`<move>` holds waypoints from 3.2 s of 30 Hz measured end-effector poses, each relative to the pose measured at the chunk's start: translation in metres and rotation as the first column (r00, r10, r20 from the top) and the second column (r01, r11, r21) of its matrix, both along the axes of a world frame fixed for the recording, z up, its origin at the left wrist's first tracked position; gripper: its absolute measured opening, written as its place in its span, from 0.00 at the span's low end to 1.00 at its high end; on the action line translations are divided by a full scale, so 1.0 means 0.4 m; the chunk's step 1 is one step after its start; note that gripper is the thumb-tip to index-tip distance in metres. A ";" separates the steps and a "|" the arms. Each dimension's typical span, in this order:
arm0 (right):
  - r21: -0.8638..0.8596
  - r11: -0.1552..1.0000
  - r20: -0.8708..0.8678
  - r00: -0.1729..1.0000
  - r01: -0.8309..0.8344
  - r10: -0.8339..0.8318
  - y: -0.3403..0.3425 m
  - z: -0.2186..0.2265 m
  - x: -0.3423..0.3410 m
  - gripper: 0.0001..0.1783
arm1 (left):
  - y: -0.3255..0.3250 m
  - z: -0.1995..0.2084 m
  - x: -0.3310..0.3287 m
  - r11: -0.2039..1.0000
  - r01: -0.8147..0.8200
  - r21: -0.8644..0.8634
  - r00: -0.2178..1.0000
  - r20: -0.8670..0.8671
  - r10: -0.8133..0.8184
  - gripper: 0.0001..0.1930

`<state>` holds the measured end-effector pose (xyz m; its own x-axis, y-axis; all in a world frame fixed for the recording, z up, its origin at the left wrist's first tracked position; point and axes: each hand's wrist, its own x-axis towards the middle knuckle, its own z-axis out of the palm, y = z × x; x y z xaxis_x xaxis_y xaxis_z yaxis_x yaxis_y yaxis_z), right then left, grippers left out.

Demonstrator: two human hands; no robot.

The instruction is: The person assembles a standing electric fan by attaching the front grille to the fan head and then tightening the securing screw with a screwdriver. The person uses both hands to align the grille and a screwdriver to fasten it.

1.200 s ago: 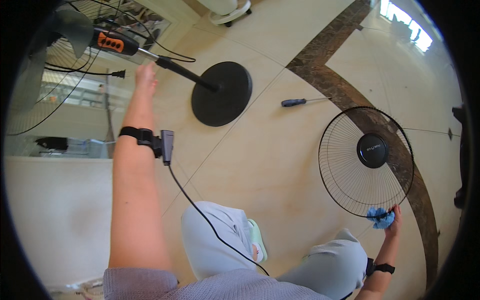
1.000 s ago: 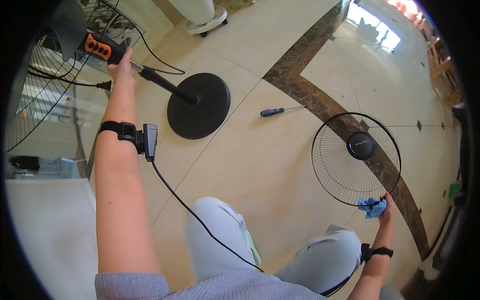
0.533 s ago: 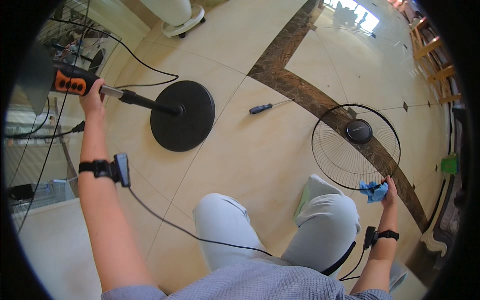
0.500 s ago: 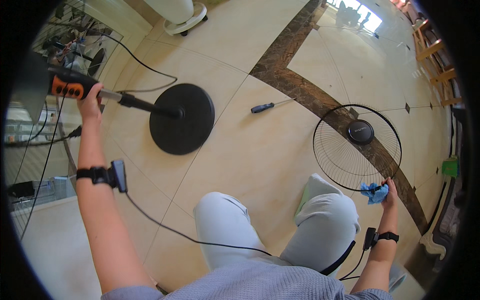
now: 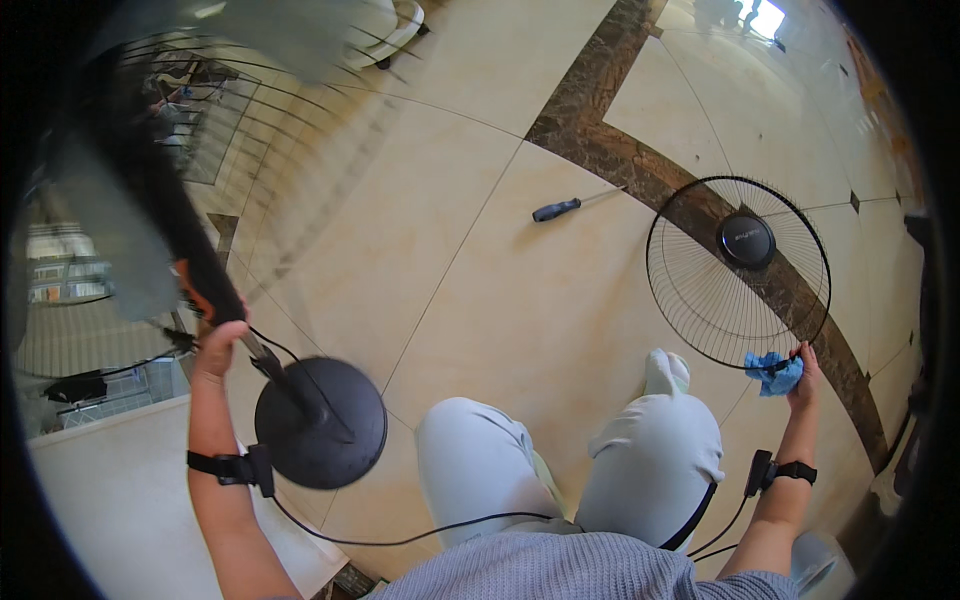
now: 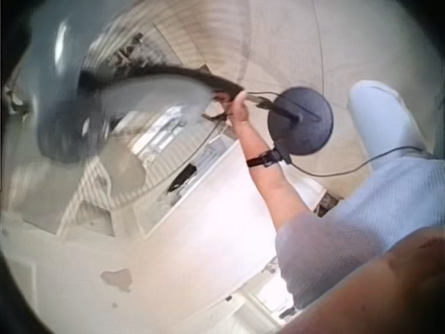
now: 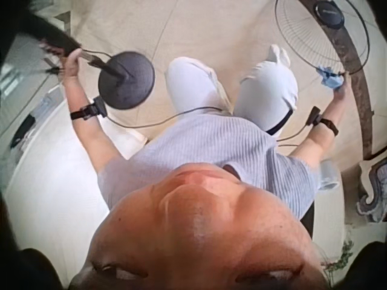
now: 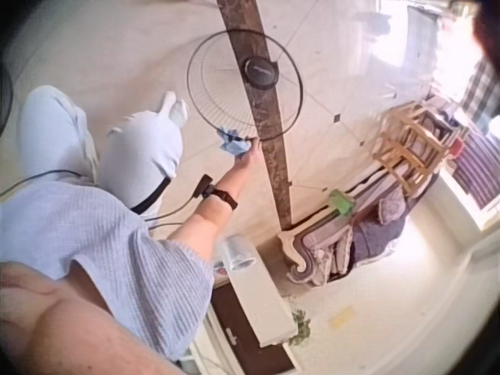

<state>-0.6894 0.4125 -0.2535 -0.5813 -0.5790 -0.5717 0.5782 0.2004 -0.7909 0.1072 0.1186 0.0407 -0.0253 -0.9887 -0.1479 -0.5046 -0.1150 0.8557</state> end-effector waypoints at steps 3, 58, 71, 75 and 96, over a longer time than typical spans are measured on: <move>0.008 0.999 0.024 0.998 0.051 -0.051 -0.008 0.016 0.016 0.09 | 0.042 -0.148 -0.011 0.997 -0.069 0.034 0.995 0.071 0.067 0.23; 0.103 0.995 0.163 0.986 -0.007 -0.010 -0.157 0.252 0.236 0.08 | 0.164 -0.331 -0.338 0.333 0.517 0.789 0.856 -0.480 -0.192 0.19; 0.092 0.996 0.266 0.964 -0.012 -0.013 -0.048 0.130 0.256 0.07 | 0.019 -0.777 -0.999 0.441 0.131 0.888 0.630 -0.418 0.655 0.14; -0.037 0.999 0.278 0.960 -0.019 0.029 -0.037 0.111 0.274 0.08 | 0.022 -0.718 -1.044 0.608 -0.097 0.788 0.589 -0.446 0.673 0.12; -0.400 0.617 0.590 0.324 -0.678 0.739 -0.558 -0.014 0.767 0.05 | 0.023 -0.281 -0.402 0.609 -0.783 0.130 0.481 -0.495 0.724 0.13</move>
